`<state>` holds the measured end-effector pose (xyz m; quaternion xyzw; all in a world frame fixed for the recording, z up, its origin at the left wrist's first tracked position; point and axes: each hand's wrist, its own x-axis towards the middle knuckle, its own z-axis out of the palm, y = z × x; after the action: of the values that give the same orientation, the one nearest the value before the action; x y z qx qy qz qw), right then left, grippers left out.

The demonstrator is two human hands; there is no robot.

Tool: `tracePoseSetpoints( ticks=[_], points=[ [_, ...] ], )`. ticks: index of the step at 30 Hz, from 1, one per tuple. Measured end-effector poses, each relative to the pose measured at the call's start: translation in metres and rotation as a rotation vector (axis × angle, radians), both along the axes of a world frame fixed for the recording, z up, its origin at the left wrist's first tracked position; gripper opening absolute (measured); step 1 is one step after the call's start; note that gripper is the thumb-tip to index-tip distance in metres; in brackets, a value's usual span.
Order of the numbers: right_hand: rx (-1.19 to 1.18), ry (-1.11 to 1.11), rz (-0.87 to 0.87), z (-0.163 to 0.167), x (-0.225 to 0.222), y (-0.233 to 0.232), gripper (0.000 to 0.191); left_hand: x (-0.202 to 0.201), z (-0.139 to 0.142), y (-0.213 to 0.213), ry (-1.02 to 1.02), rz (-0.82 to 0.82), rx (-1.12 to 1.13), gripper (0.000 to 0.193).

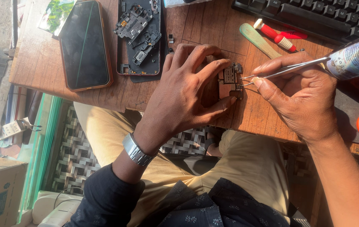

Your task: The person uses tweezers to adjust small components on a disassembled mobile phone motherboard and brushes the board with a small brush. The work is performed on a wooden table with other phone parts and tools nearby.

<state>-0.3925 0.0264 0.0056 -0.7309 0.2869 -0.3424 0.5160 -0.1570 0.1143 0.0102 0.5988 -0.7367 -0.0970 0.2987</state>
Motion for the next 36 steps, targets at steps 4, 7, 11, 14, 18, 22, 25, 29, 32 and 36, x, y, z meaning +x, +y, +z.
tracePoseSetpoints(
  ticks=[4, 7, 11, 14, 18, 22, 25, 29, 32, 36],
  points=[
    [0.009, -0.014, 0.005, -0.0008, -0.0004, 0.0028, 0.019, -0.0005, -0.0014, 0.0023, -0.003, 0.002, -0.004, 0.069],
    [0.005, -0.006, -0.003, -0.0001, -0.0007, 0.003, 0.018, -0.0004, -0.0026, 0.0013, -0.015, 0.002, -0.01, 0.07],
    [0.007, -0.001, -0.002, -0.0001, -0.002, 0.0028, 0.019, -0.0013, -0.0039, 0.001, -0.014, -0.001, -0.022, 0.071],
    [-0.01, 0.027, -0.009, -0.0004, -0.0027, 0.0037, 0.02, -0.0023, -0.004, 0.0027, -0.01, -0.001, -0.004, 0.07],
    [-0.004, -0.006, 0.005, -0.002, -0.004, 0.0016, 0.021, -0.0039, -0.0059, 0.0008, -0.014, -0.001, -0.013, 0.07],
    [-0.011, -0.015, 0.006, -0.0038, -0.0052, -0.0003, 0.018, -0.0045, -0.0076, -0.0018, -0.022, 0.001, -0.017, 0.07],
    [0.001, -0.023, 0.009, -0.0048, -0.006, -0.0003, 0.017, -0.0054, -0.0082, -0.0022, -0.025, 0.003, -0.013, 0.071],
    [-0.013, -0.016, 0.004, -0.0042, -0.0058, -0.0006, 0.018, -0.0059, -0.0088, -0.003, -0.028, 0.004, -0.008, 0.072],
    [-0.006, -0.027, 0.011, -0.0029, -0.0038, -0.0016, 0.018, -0.0041, -0.0086, -0.0044, -0.03, 0.002, -0.011, 0.071],
    [-0.032, 0.005, -0.005, -0.0044, 0.0016, -0.0028, 0.019, 0.002, -0.0083, -0.0061, -0.024, 0.003, -0.01, 0.071]
  ],
)
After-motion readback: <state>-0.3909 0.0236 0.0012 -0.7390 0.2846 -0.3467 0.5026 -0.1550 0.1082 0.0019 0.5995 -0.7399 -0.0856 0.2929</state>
